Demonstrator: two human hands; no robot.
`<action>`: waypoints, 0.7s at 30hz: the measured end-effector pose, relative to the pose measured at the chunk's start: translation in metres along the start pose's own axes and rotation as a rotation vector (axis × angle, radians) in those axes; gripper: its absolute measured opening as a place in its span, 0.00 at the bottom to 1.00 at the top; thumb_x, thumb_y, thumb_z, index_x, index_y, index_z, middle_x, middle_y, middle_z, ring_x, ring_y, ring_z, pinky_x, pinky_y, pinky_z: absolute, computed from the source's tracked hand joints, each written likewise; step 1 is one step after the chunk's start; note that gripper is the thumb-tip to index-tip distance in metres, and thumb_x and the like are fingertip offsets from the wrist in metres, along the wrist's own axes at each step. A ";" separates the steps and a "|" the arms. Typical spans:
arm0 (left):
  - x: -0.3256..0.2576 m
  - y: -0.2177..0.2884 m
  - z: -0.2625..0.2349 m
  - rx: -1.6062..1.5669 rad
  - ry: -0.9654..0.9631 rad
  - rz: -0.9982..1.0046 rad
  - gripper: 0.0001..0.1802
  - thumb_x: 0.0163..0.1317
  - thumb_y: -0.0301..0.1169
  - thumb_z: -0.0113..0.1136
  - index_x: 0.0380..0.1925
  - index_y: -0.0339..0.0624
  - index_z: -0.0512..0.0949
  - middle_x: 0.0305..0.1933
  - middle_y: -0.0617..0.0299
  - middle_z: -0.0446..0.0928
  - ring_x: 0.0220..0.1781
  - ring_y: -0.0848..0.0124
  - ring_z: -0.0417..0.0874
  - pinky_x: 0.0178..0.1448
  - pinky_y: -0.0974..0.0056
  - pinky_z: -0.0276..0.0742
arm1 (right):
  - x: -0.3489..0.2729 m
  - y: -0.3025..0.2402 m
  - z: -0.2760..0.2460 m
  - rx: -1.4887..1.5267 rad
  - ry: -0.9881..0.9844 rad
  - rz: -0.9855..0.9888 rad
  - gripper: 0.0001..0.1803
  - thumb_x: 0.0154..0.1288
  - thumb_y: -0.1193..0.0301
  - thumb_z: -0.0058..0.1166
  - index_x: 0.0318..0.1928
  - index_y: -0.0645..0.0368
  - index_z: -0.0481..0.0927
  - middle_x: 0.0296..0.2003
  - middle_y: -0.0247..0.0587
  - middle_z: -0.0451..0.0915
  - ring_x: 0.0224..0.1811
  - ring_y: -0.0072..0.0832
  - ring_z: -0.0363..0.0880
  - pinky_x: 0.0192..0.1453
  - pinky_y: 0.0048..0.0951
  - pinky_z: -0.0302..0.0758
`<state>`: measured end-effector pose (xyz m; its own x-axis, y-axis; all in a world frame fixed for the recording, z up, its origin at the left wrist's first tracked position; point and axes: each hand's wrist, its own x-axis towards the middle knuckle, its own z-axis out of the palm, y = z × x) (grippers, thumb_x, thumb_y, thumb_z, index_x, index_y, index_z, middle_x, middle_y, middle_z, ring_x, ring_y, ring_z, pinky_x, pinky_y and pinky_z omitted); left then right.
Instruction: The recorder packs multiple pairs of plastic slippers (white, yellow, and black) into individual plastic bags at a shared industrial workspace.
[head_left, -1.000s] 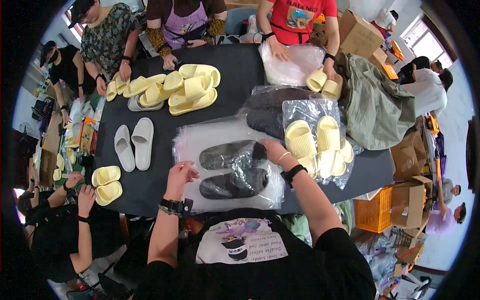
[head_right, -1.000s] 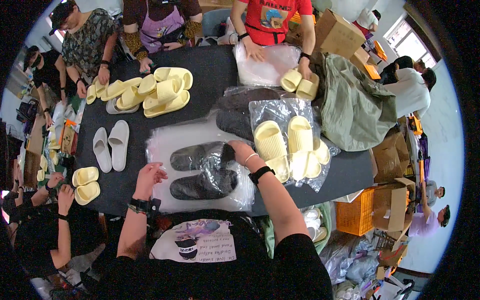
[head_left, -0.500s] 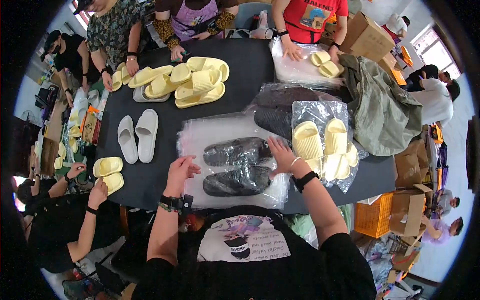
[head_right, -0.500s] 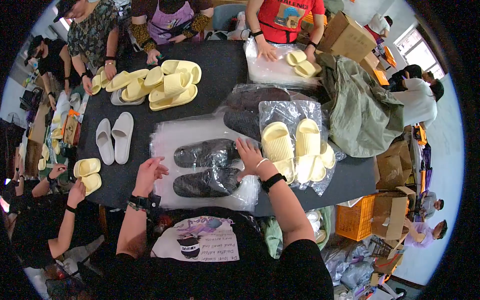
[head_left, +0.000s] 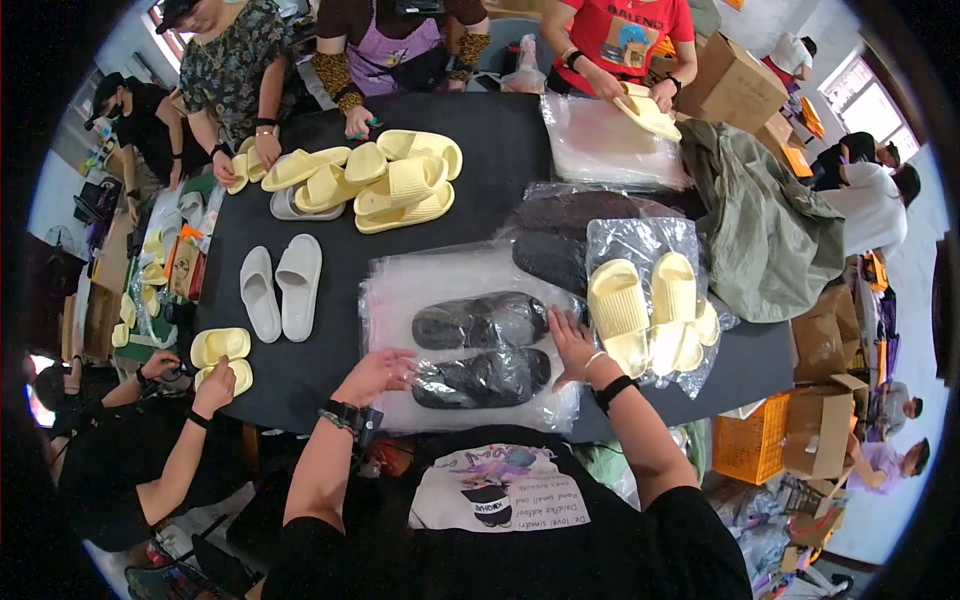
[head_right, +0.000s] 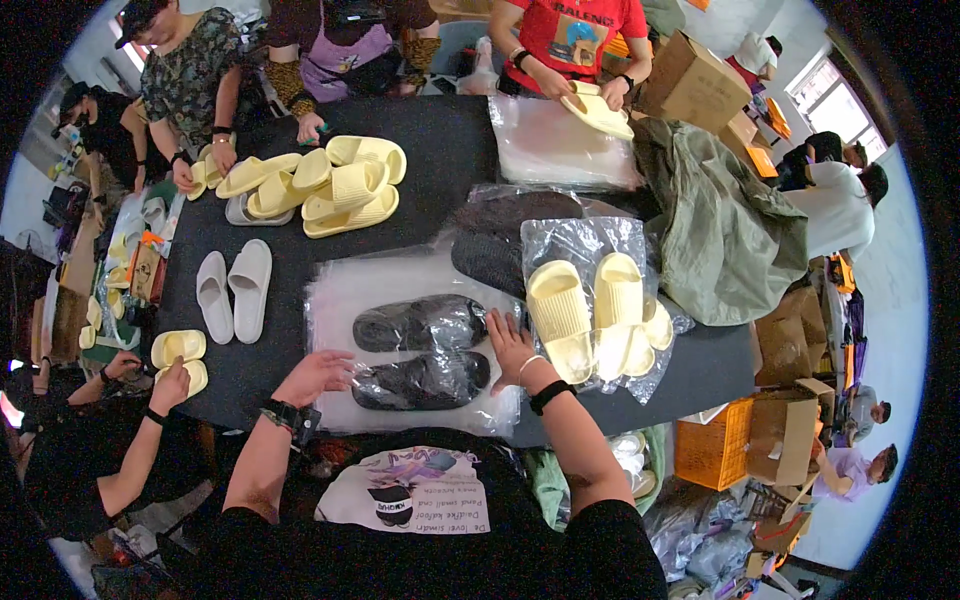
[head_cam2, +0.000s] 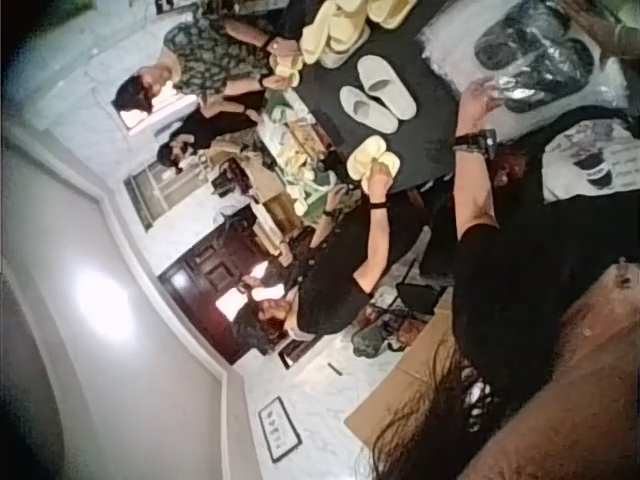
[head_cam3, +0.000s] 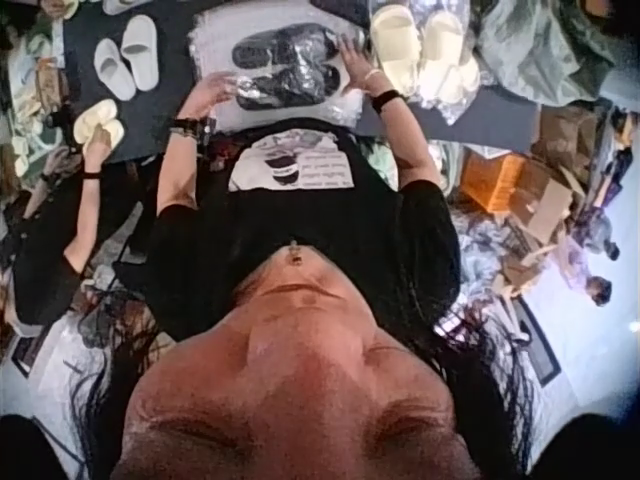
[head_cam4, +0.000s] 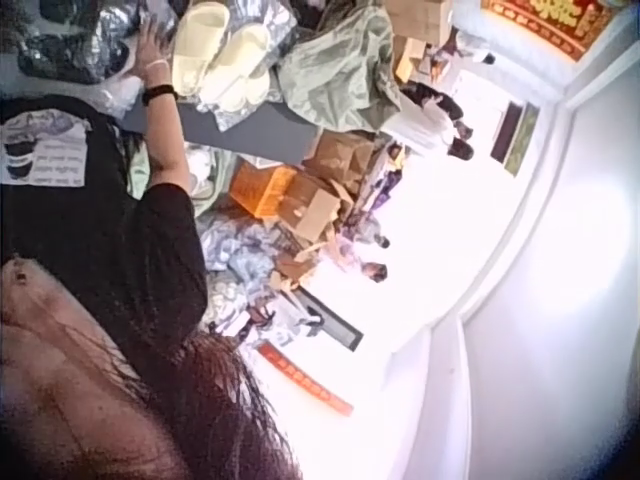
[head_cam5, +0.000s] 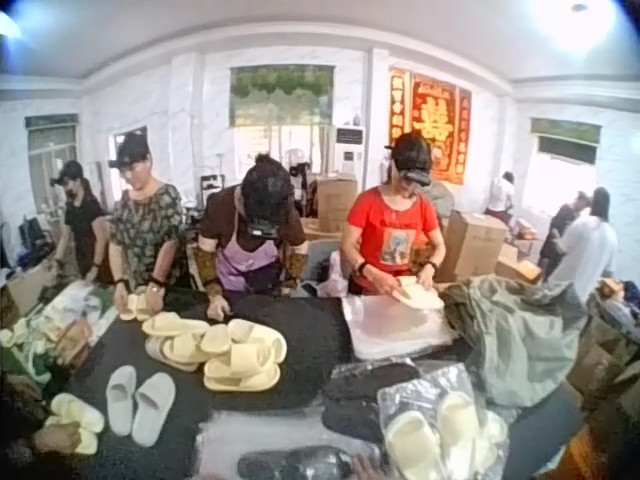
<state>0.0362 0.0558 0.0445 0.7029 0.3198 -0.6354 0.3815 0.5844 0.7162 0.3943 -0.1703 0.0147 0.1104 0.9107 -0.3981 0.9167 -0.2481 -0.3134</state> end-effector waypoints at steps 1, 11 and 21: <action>0.002 0.001 0.001 0.002 0.009 0.012 0.24 0.63 0.25 0.56 0.61 0.40 0.69 0.48 0.56 0.78 0.46 0.65 0.84 0.45 0.67 0.81 | 0.001 0.001 0.000 -0.005 0.009 -0.011 0.86 0.17 0.55 0.81 0.73 0.60 0.29 0.75 0.50 0.33 0.76 0.54 0.34 0.74 0.56 0.45; 0.018 0.018 0.023 0.833 -0.315 0.534 0.42 0.52 0.45 0.71 0.66 0.45 0.66 0.66 0.55 0.68 0.67 0.61 0.67 0.69 0.57 0.62 | 0.009 0.007 0.018 0.031 -0.095 0.044 0.87 0.19 0.49 0.80 0.72 0.60 0.26 0.75 0.50 0.32 0.77 0.54 0.29 0.74 0.59 0.41; 0.058 0.020 0.016 1.635 -0.351 0.870 0.49 0.56 0.38 0.63 0.73 0.48 0.46 0.77 0.50 0.43 0.78 0.52 0.43 0.78 0.51 0.44 | 0.012 0.019 0.029 0.015 -0.217 0.083 0.91 0.18 0.43 0.78 0.70 0.62 0.20 0.74 0.55 0.27 0.76 0.55 0.23 0.73 0.63 0.40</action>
<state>0.0940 0.0741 0.0262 0.9827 -0.1742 -0.0637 -0.1305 -0.8934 0.4299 0.4015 -0.1736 -0.0210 0.0986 0.7949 -0.5986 0.9017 -0.3258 -0.2842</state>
